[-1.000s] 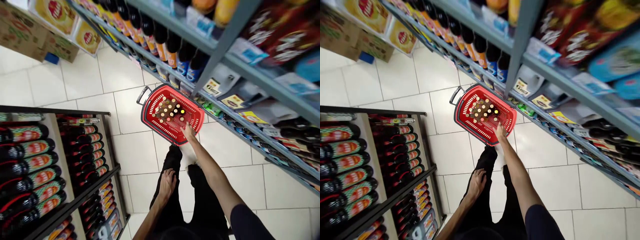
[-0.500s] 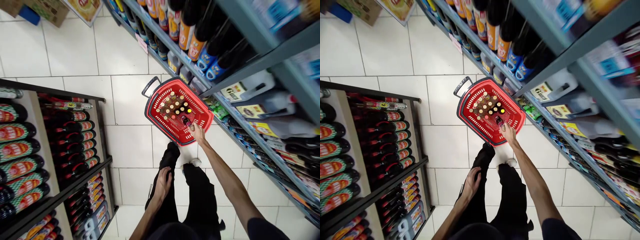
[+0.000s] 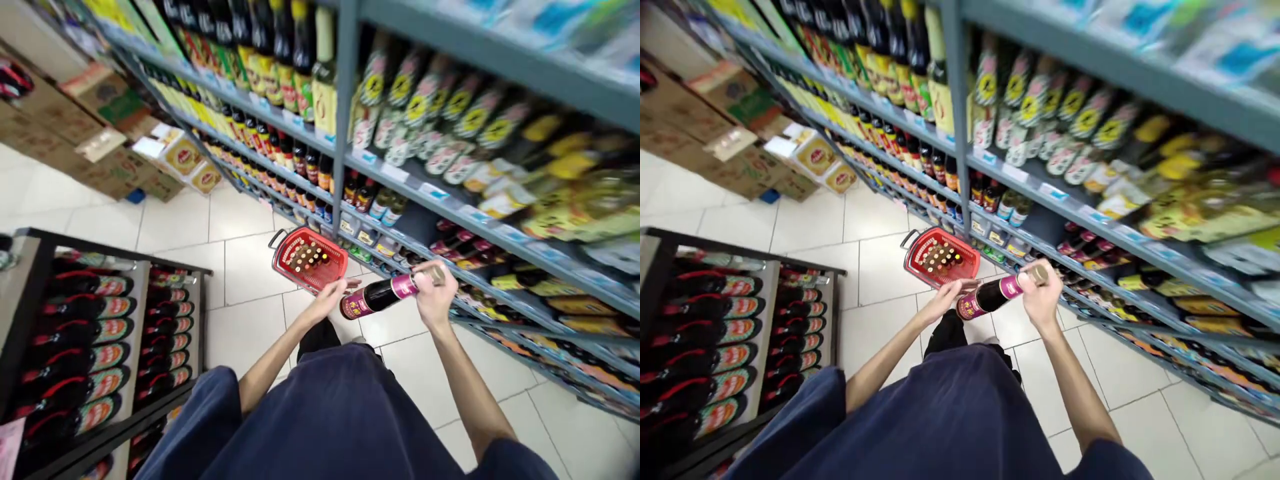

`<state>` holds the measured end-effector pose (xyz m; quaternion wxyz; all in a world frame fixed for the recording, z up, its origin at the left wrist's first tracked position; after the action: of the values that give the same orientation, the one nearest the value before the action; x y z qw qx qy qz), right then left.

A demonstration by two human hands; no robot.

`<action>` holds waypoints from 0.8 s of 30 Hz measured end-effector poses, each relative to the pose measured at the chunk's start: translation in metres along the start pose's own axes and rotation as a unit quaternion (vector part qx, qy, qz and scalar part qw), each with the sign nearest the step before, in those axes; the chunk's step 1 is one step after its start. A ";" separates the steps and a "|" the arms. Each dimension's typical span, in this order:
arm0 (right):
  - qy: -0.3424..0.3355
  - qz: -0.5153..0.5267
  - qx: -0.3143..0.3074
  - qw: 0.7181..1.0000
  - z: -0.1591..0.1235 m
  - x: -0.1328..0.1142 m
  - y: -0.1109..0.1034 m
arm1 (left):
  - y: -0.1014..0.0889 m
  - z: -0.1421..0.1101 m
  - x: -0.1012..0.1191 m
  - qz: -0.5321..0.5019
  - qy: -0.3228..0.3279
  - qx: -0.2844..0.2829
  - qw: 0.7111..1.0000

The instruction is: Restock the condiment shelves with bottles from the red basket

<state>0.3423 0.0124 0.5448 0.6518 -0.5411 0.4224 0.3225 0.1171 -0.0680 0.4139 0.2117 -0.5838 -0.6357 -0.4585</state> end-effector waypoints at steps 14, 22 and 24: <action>0.116 0.139 0.086 0.980 -0.113 -0.038 -0.200 | 0.234 -0.116 0.017 0.149 -0.004 -0.213 0.966; 0.109 0.144 0.060 0.982 -0.084 -0.034 -0.203 | 0.236 -0.075 0.045 0.132 -0.007 -0.290 0.948; 0.100 0.138 0.060 0.983 -0.069 -0.038 -0.200 | 0.231 -0.067 0.056 0.133 0.015 -0.278 0.951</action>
<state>0.4874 -0.0947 0.6612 0.5865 -0.4671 0.5749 0.3277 0.3029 -0.1165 0.5692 0.1096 -0.6917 -0.3960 -0.5939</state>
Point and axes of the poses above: each hand's wrist, its own z-axis towards the middle knuckle, its own y-axis out of the palm, x = y × z, the point moved 2 cm from there along z, towards the middle knuckle, and after that the axes turned 5 degrees about x, right-handed, at the moved point
